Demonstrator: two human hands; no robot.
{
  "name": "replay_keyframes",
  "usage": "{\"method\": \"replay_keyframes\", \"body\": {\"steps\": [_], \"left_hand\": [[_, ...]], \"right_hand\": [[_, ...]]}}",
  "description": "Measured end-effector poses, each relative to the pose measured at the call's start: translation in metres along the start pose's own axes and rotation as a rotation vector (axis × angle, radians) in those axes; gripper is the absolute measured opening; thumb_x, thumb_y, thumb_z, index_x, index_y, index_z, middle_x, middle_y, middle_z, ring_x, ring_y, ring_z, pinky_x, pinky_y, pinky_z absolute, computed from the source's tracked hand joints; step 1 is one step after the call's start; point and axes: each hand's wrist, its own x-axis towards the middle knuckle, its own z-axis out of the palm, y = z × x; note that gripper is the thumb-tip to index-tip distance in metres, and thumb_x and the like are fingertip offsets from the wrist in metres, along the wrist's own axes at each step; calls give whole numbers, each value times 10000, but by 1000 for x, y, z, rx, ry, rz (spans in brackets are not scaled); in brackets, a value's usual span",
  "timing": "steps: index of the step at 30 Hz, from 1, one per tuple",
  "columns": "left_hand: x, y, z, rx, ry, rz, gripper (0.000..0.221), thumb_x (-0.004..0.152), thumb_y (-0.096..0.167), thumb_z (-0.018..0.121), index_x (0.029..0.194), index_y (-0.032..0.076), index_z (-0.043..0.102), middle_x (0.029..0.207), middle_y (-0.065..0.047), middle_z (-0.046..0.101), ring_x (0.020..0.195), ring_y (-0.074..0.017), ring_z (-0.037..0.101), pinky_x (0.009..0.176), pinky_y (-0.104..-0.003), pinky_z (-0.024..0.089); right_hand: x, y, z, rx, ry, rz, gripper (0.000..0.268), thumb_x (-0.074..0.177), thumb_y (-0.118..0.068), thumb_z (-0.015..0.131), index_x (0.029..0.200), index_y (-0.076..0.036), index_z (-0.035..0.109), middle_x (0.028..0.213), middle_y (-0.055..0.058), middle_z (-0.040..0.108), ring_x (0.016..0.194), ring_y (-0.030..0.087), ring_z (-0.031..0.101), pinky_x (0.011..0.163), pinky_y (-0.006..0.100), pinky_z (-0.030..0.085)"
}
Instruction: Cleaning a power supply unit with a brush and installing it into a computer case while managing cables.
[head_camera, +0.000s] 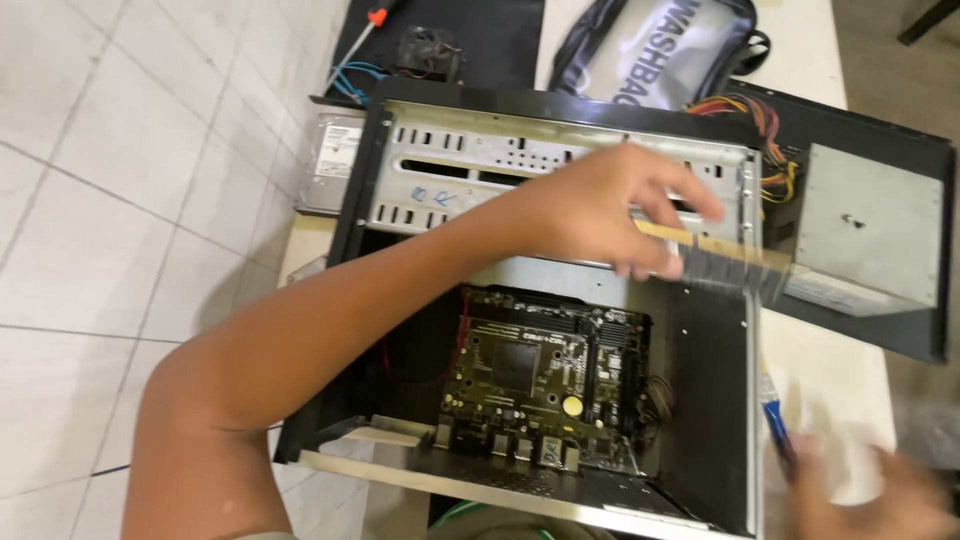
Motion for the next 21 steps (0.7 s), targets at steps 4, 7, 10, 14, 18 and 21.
{"method": "replay_keyframes", "body": {"steps": [4,7,10,14,18,21], "left_hand": [[-3,10,5,-214,-233,-324,567,746,152,796,1295,100,664,1231,-238,763,649,-166,752,664,-289,722],[-7,18,2,-302,-283,-390,634,730,119,802,1341,82,641,1165,-229,772,666,-179,732,636,-282,696],[-19,26,-4,-367,-336,-415,662,791,48,781,1424,62,589,932,-161,748,611,-156,671,552,-235,627],[-45,41,-18,-334,-281,-444,783,736,219,756,1480,110,535,1032,-121,774,690,-147,725,680,-238,682],[-79,15,-29,-49,-118,-439,514,760,592,445,926,144,635,1086,-58,839,792,-152,830,567,-211,656],[-81,7,-26,140,-313,-406,312,877,277,425,835,133,699,1077,-25,852,596,-144,802,372,-198,427]], "right_hand": [[106,-66,-60,674,-321,578,474,1129,-198,517,1543,28,470,1484,250,503,1258,361,499,1049,460,383],[167,-159,-174,487,-219,-179,640,922,-110,759,1509,62,571,1477,223,586,1233,360,587,1067,463,478],[198,-183,-169,307,-66,-765,474,945,-140,873,1355,45,723,1280,202,731,1051,387,679,1015,496,559],[199,-198,-161,510,-73,-745,239,1036,109,830,1267,124,768,1223,244,736,997,386,676,1003,500,554],[198,-204,-166,590,-250,-640,306,984,72,751,1289,93,731,1199,205,719,1050,311,683,1068,421,519],[199,-225,-161,537,-497,-628,157,866,-171,735,975,-79,800,971,63,790,845,223,762,807,375,604]]}}
